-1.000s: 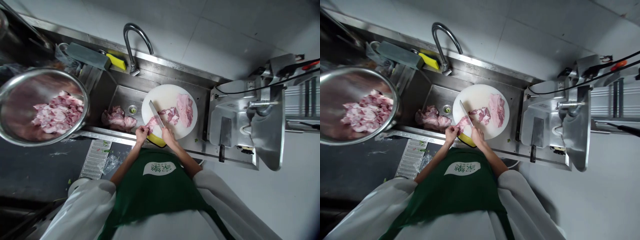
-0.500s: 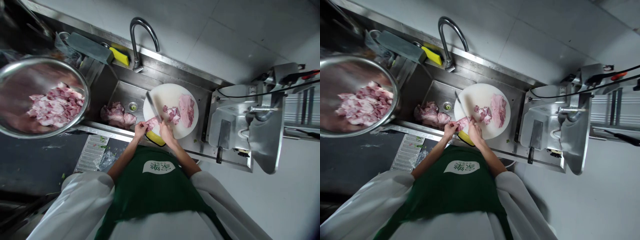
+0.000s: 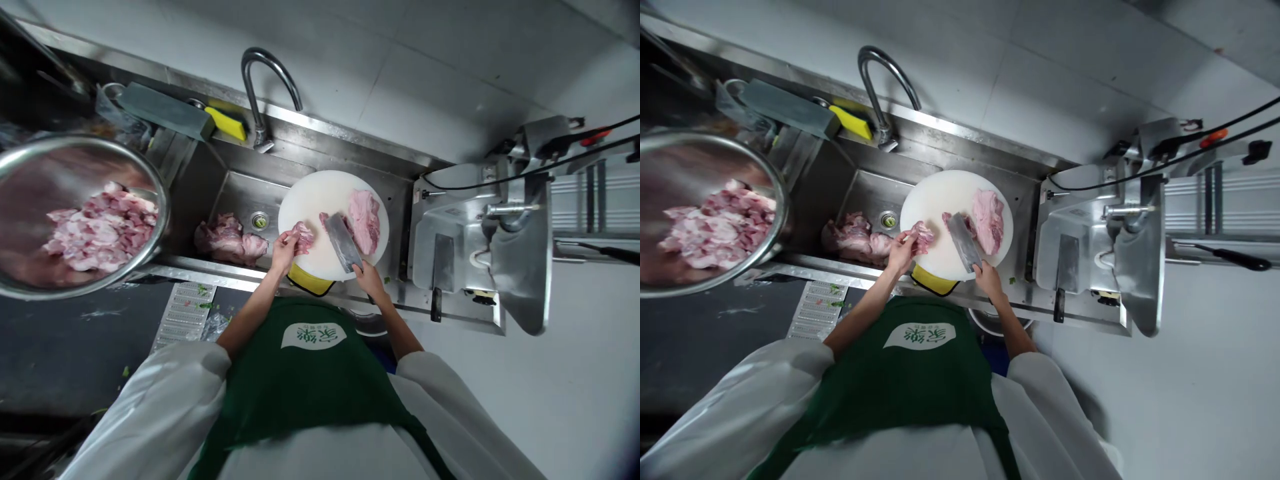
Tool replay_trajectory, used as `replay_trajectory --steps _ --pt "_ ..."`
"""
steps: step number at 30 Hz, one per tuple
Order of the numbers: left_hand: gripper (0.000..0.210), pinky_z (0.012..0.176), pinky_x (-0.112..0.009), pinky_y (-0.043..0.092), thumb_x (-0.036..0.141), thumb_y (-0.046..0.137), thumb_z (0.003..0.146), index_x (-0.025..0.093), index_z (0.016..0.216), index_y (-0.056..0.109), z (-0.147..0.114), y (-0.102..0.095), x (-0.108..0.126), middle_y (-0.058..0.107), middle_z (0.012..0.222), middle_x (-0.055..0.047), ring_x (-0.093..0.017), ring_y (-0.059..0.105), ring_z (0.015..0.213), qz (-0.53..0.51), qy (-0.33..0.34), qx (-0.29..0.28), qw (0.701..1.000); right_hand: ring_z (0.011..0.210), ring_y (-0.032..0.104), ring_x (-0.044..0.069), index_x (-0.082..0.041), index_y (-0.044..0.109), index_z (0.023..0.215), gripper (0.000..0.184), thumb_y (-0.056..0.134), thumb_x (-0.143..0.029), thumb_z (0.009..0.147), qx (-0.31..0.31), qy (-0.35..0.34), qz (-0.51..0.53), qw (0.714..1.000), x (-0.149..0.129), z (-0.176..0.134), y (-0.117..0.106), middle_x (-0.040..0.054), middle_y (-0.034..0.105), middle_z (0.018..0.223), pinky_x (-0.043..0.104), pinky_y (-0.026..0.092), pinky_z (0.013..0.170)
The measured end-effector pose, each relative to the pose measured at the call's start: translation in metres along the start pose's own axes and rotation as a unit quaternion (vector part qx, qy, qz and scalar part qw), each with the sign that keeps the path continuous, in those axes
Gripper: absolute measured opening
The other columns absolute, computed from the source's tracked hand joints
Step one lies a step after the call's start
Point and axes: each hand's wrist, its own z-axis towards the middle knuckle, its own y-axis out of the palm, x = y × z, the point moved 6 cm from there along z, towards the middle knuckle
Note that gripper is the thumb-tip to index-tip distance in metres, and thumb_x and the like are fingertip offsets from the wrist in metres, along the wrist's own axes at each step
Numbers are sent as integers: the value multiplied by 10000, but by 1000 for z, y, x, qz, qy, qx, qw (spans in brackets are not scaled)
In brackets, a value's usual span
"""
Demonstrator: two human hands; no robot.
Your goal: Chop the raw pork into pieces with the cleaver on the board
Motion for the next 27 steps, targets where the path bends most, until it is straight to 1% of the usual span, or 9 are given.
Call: replay_trajectory --steps 5,9,12,14,16,19,22,24,27 --pt "443 471 -269 566 487 814 786 192 950 527 -31 -12 -33 667 638 14 -159 673 503 115 -67 34 990 958 698 262 -122 621 1168 289 407 -295 1079 -29 29 -46 998 -40 -21 -15 168 743 1034 307 443 778" --pt "376 451 -273 541 444 747 834 206 985 498 -48 -48 -35 681 653 -1 -181 674 506 168 -64 39 983 917 718 269 -94 541 1310 383 288 -293 1103 41 1 -22 999 -101 -28 -40 184 750 992 319 468 783" --pt "257 479 -264 520 397 674 862 207 929 514 -53 -69 -19 651 671 8 -160 639 517 210 37 94 973 948 724 273 -80 513 1345 438 224 -313 1113 64 -30 -10 997 -138 -20 -29 195 752 1015 324 488 818" --pt "172 561 -276 530 356 625 886 200 886 552 -55 -70 -4 634 707 0 -149 620 578 269 148 116 945 980 727 276 -87 532 1333 409 251 -275 1103 7 -41 -18 999 -149 -11 -1 195 753 1047 329 500 842" --pt "127 678 -303 543 310 587 913 192 872 607 -55 -54 7 639 770 -25 -160 615 677 348 249 80 900 1012 727 272 -105 559 1305 370 289 -237 1089 -52 -47 -29 997 -149 -1 29 184 754 1073 330 509 867" --pt "146 843 -353 538 233 537 942 192 927 676 -47 -18 9 670 926 -68 -202 615 865 450 337 -63 825 1047 720 270 -131 586 1254 333 329 -257 1085 -60 -63 -30 996 -141 14 50 175 748 1100 333 517 889" --pt "225 943 -382 511 151 495 934 207 955 712 -35 2 2 663 1039 -78 -226 585 985 516 360 -161 761 984 726 258 -147 618 1151 263 412 -290 1072 -46 -73 5 996 -124 32 45 164 743 1055 308 530 835" --pt "252 965 -391 498 130 490 927 211 956 726 -27 2 -2 654 1050 -79 -234 568 1001 545 358 -180 736 782 722 214 -157 617 1078 215 464 -305 1055 -62 -59 71 994 -106 41 37 117 734 937 269 532 689" --pt "273 982 -405 484 127 492 923 208 1003 740 -22 -4 -3 651 1056 -89 -248 555 1013 576 352 -210 707 466 574 132 -177 589 1018 196 490 -346 1038 -63 -27 200 977 -73 43 24 -2 630 699 226 443 467"
